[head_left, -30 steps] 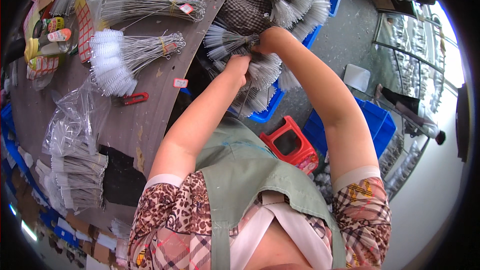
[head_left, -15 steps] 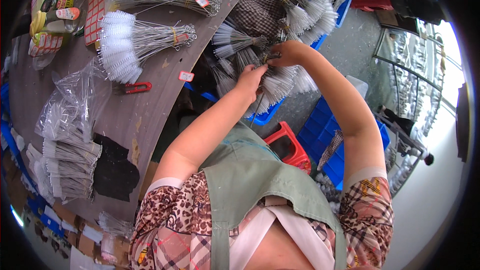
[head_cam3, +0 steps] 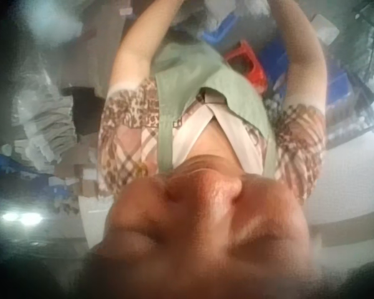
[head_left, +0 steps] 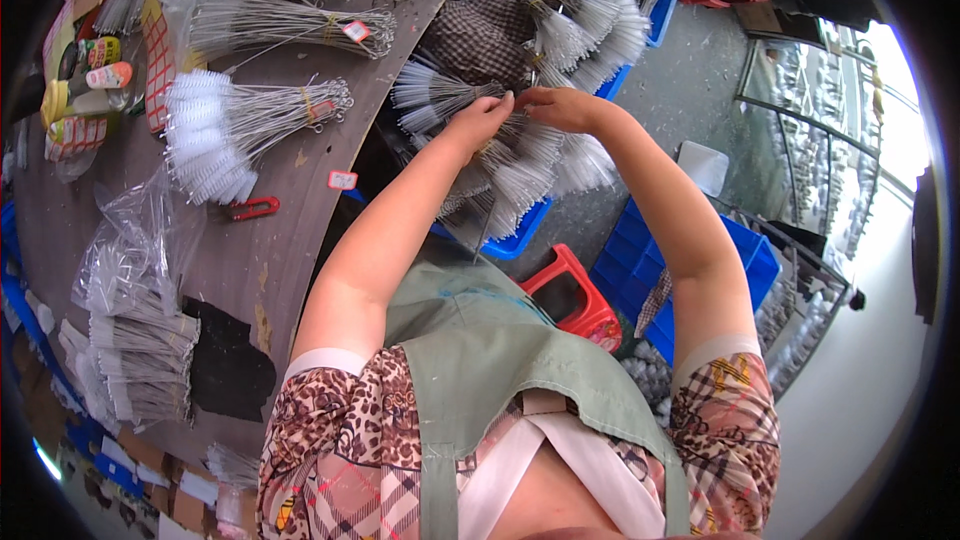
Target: The person walks to a work table, picks up brush bristles from a crate, trims the bristles using snips, and adjusts them using tweezers.
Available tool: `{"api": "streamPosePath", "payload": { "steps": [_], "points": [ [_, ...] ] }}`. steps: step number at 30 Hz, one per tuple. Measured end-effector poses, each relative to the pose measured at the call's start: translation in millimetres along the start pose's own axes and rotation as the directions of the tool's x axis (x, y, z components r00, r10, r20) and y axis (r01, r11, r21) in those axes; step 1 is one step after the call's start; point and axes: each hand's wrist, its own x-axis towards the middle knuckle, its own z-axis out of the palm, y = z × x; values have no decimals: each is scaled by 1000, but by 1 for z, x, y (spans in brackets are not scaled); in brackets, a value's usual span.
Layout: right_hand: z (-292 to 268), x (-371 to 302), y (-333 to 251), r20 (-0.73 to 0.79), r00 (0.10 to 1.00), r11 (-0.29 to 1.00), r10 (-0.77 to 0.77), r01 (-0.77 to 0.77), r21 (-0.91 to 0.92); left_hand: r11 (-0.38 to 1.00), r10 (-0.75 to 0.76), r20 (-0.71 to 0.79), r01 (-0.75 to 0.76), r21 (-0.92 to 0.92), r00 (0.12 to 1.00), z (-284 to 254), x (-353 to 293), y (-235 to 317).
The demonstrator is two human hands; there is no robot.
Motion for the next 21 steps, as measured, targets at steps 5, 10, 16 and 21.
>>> {"api": "streamPosePath", "payload": {
  "steps": [5,10,16,21],
  "points": [
    [-4,-8,-1,-80,993,996,84,-81,43,999,38,32,-38,-10,999,12,17,-10],
    [-2,-12,9,-186,982,986,30,1,167,993,-9,-62,16,114,998,16,11,-3],
    [0,5,4,-253,967,999,-34,22,-49,993,116,-2,-116,-36,993,13,7,-21],
    [-3,23,11,-120,990,988,73,-56,146,994,58,44,-54,-90,997,7,-21,-32]
  ]
}}
